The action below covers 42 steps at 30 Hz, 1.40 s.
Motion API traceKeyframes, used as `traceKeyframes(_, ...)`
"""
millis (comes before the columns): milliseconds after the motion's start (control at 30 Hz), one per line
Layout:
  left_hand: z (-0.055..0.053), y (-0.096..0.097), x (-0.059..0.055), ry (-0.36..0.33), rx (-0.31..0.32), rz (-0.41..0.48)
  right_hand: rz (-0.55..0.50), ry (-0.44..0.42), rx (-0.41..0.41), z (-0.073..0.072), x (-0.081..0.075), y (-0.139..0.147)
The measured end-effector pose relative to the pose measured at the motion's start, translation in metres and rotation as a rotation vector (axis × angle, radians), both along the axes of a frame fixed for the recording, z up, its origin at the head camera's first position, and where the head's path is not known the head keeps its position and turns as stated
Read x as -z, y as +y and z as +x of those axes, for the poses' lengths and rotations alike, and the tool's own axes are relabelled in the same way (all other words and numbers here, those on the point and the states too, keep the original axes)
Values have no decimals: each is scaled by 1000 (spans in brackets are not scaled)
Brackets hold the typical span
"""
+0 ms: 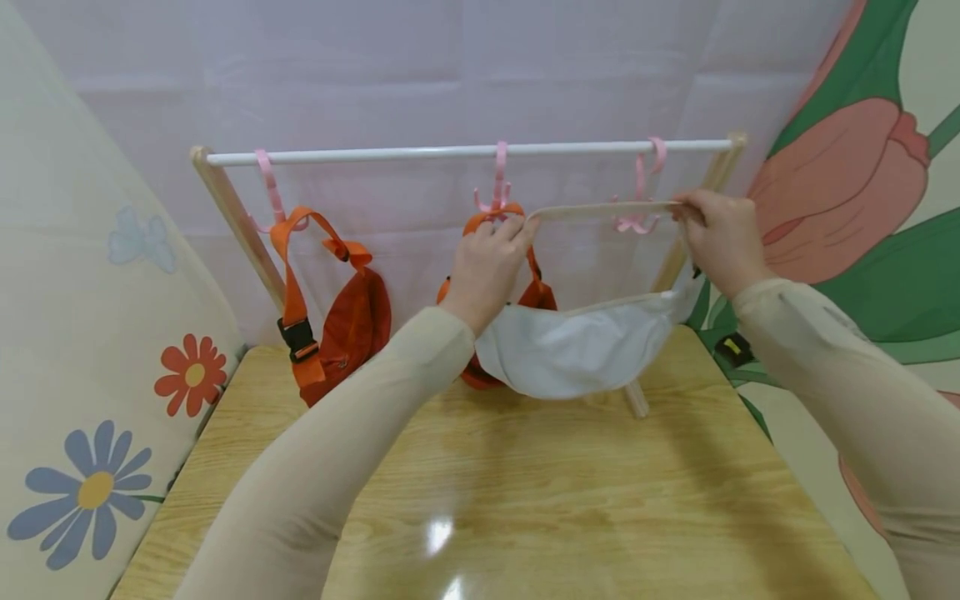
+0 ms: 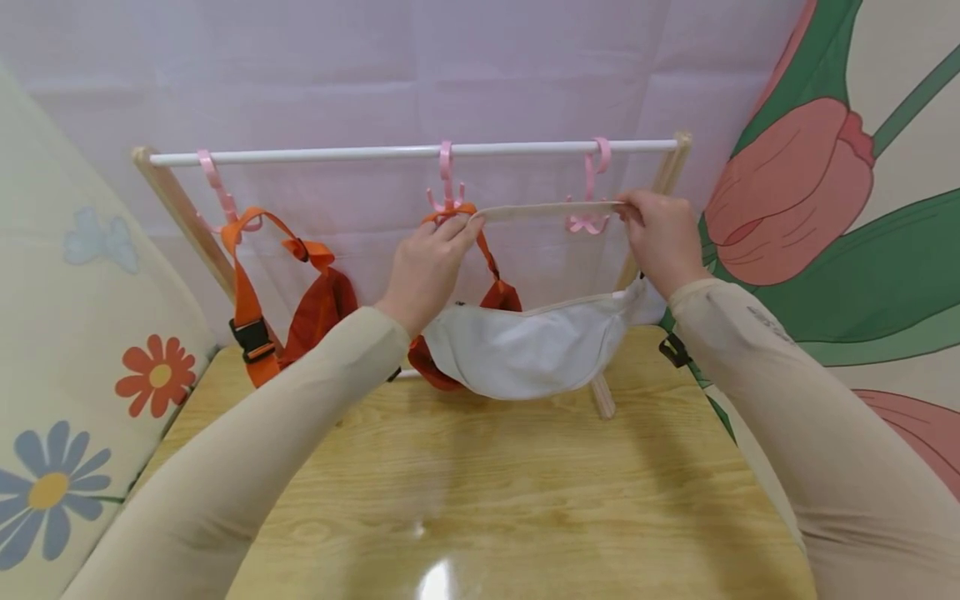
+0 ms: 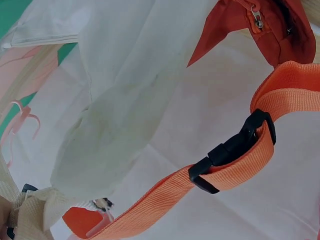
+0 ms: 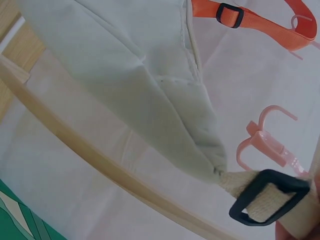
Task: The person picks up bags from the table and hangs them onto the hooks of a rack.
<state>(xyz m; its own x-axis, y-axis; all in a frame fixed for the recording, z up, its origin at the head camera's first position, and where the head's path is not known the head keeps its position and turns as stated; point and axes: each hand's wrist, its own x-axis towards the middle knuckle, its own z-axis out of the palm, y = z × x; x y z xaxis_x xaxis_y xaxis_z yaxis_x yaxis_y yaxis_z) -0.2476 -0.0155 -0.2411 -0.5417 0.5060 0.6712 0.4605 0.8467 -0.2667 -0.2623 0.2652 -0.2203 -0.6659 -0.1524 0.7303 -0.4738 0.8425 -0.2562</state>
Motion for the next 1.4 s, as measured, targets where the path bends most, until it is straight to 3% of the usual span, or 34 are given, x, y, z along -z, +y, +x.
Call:
traceKeyframes(400,-6,4,-2,-48,-87,-35,19,-23,13,-10,1,-1)
traceKeyframes(633,-6,10,-8,-132,-131,-63,-41,-79,45,-11,-1,2)
traceKeyframes(1000,-13,13,-9,-150,-156,-55,-27,-116,77,-14,-3,4)
traceKeyframes(1100,-14,14,-10,-179,-163,-63,-16,-113,82,-15,-3,5)
traceKeyframes(1400,-17,16,-13,-256,-177,-80,-22,-214,112,-16,-6,4)
